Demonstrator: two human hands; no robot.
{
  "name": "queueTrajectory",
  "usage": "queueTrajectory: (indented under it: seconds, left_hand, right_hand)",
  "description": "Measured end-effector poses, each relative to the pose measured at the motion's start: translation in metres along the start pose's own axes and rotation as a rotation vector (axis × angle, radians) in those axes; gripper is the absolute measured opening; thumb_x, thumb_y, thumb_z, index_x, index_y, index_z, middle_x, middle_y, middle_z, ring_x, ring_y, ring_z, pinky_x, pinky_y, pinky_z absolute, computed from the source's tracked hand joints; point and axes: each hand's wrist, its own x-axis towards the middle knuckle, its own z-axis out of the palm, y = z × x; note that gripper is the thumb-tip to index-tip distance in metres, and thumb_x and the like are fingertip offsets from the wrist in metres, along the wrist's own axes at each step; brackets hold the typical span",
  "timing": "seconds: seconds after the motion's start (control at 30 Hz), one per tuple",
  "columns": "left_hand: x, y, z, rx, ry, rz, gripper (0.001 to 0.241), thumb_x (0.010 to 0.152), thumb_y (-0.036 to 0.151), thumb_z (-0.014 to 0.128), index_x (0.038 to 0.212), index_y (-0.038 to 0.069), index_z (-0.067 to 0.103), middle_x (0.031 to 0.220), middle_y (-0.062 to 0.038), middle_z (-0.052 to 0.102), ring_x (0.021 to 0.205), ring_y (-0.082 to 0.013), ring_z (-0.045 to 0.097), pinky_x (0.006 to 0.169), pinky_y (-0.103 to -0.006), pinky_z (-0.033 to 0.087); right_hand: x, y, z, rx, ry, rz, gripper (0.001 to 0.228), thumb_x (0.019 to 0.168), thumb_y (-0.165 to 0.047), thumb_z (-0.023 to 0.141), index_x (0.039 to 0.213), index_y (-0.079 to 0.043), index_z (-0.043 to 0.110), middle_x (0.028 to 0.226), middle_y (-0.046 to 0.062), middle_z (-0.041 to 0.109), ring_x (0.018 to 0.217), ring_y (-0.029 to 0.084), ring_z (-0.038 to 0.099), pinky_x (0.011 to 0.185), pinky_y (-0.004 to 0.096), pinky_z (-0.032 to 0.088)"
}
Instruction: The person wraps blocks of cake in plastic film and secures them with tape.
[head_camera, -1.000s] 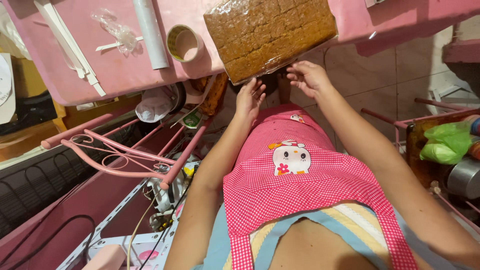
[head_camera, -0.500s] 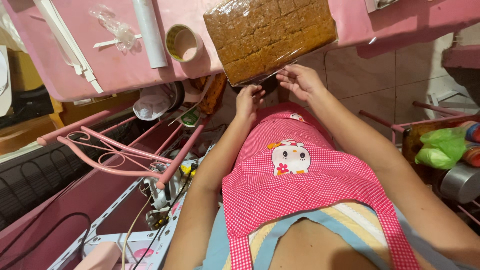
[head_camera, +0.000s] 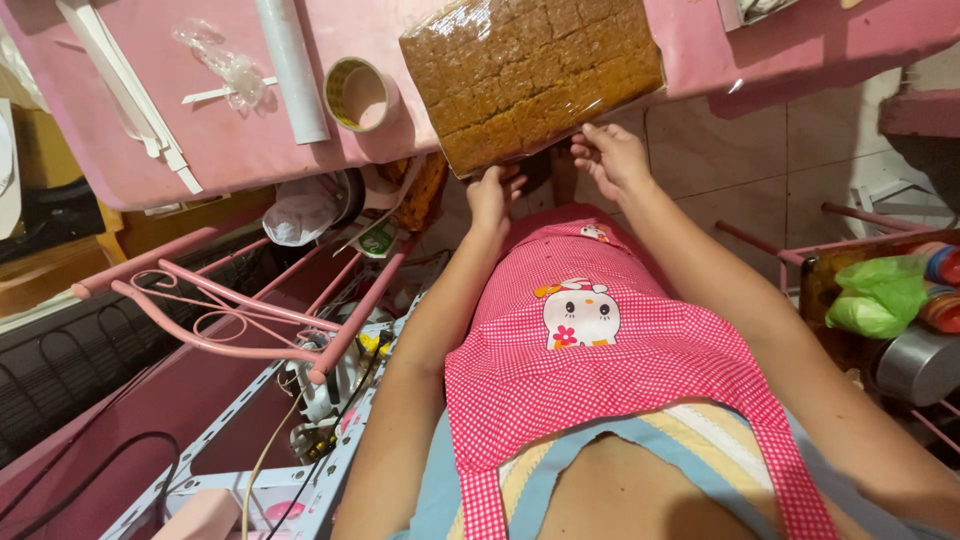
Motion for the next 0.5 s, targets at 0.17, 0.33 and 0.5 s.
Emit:
queueTrajectory:
  seconds: [0.17,0.33,0.5]
  left_hand:
    - [-0.007,-0.001,0.006,-0.223,-0.204,-0.147,0.027,0.093,0.018,0.058,0.115,0.002,0.059,0.122,-0.017,0.070,0.105,-0.0375,0.073,0.082,-0.0380,0.060]
    - [-0.010,-0.006,0.011,-0.223,-0.281,-0.090,0.024,0.091,0.017,0.070,0.108,0.002,0.070,0.118,-0.017,0.073,0.104,-0.0358,0.074,0.082,-0.0366,0.062]
    - [-0.004,-0.013,0.010,-0.146,-0.236,-0.023,0.031,0.097,0.016,0.072,0.123,0.003,0.061,0.123,-0.018,0.071,0.107,-0.0323,0.073,0.080,-0.0322,0.063]
  right_hand:
    - [0.013,0.006,-0.005,0.023,0.012,-0.059,0.014,0.098,-0.013,0.072,0.099,-0.011,0.057,0.097,0.009,0.075,0.078,0.016,0.078,0.061,0.023,0.067]
    - [0.007,0.012,-0.010,-0.042,-0.039,-0.148,0.012,0.101,-0.008,0.067,0.102,-0.007,0.055,0.095,0.008,0.071,0.081,0.018,0.077,0.060,0.021,0.065]
    - [0.003,0.014,-0.006,-0.103,-0.026,-0.167,0.011,0.101,-0.006,0.065,0.105,-0.002,0.056,0.090,0.010,0.067,0.076,0.019,0.077,0.053,0.021,0.063]
